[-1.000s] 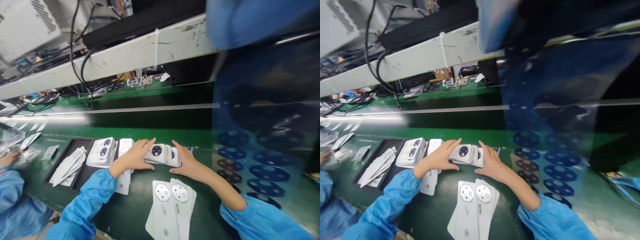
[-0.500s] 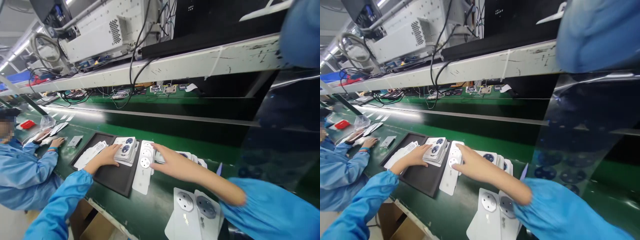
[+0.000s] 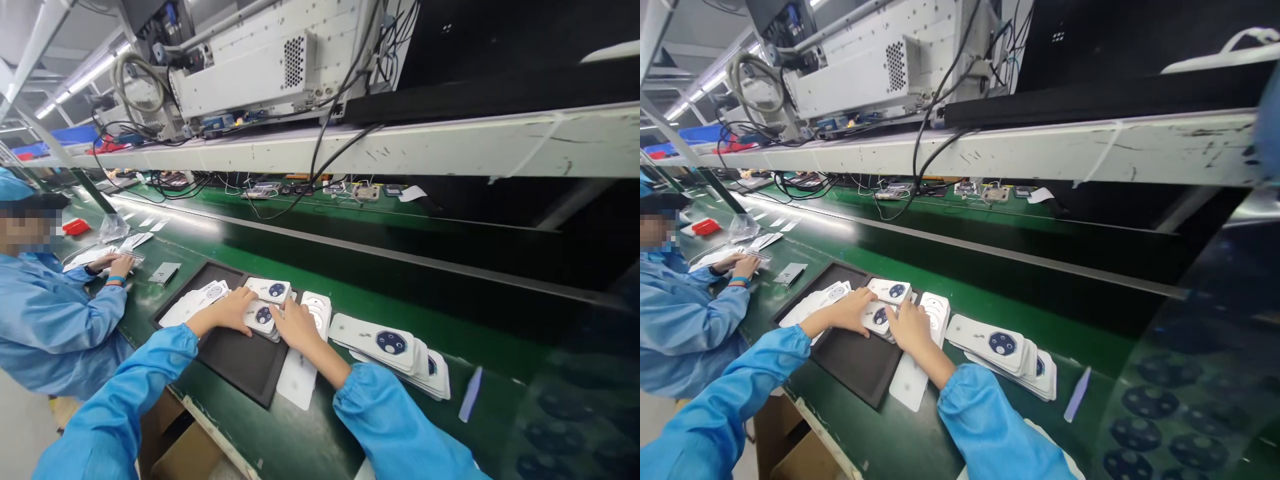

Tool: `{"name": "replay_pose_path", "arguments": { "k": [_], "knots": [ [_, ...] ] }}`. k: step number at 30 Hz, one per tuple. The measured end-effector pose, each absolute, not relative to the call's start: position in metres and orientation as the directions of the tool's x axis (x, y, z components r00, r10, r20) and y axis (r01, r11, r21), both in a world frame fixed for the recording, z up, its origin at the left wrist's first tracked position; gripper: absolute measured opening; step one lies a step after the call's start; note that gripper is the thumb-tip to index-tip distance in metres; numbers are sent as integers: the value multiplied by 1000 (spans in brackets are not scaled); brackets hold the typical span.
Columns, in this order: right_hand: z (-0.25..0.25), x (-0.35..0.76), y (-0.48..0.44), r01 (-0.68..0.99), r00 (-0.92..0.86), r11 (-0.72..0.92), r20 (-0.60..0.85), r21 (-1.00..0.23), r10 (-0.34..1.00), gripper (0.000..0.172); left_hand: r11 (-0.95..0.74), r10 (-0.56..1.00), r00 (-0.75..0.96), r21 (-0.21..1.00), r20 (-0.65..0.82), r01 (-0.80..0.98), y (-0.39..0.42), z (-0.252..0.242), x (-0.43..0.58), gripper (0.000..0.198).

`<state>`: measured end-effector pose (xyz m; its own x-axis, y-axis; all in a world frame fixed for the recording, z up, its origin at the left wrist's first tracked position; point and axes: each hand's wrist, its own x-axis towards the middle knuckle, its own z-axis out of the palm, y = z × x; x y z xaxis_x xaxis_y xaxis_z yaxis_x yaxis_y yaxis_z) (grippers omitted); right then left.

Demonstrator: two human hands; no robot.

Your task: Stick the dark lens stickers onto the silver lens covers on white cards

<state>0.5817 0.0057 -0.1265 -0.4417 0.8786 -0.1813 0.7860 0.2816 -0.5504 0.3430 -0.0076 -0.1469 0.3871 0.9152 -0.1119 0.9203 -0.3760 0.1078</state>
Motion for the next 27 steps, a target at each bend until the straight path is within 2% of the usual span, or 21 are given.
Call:
{"name": "replay_pose_path", "arguments": {
  "k": [3, 6, 15, 27],
  "knots": [
    [-134, 575, -2, 812, -439, 329, -135, -482, 888, 47, -403, 898, 416, 112, -141, 908, -10, -149, 340, 96],
    [-140, 571, -7, 820, -454, 371, -100, -435, 885, 47, -438, 875, 451, 109, -177, 892, -9, -148, 337, 111],
    [-145, 565, -9, 814, -479, 427, -39, -394, 877, 48, -465, 852, 467, 66, -237, 883, -7, -147, 335, 109],
    [-152, 564, -20, 805, -486, 441, -17, -397, 874, 68, -516, 824, 526, 103, -211, 850, -14, -153, 331, 102]
  ]
}}
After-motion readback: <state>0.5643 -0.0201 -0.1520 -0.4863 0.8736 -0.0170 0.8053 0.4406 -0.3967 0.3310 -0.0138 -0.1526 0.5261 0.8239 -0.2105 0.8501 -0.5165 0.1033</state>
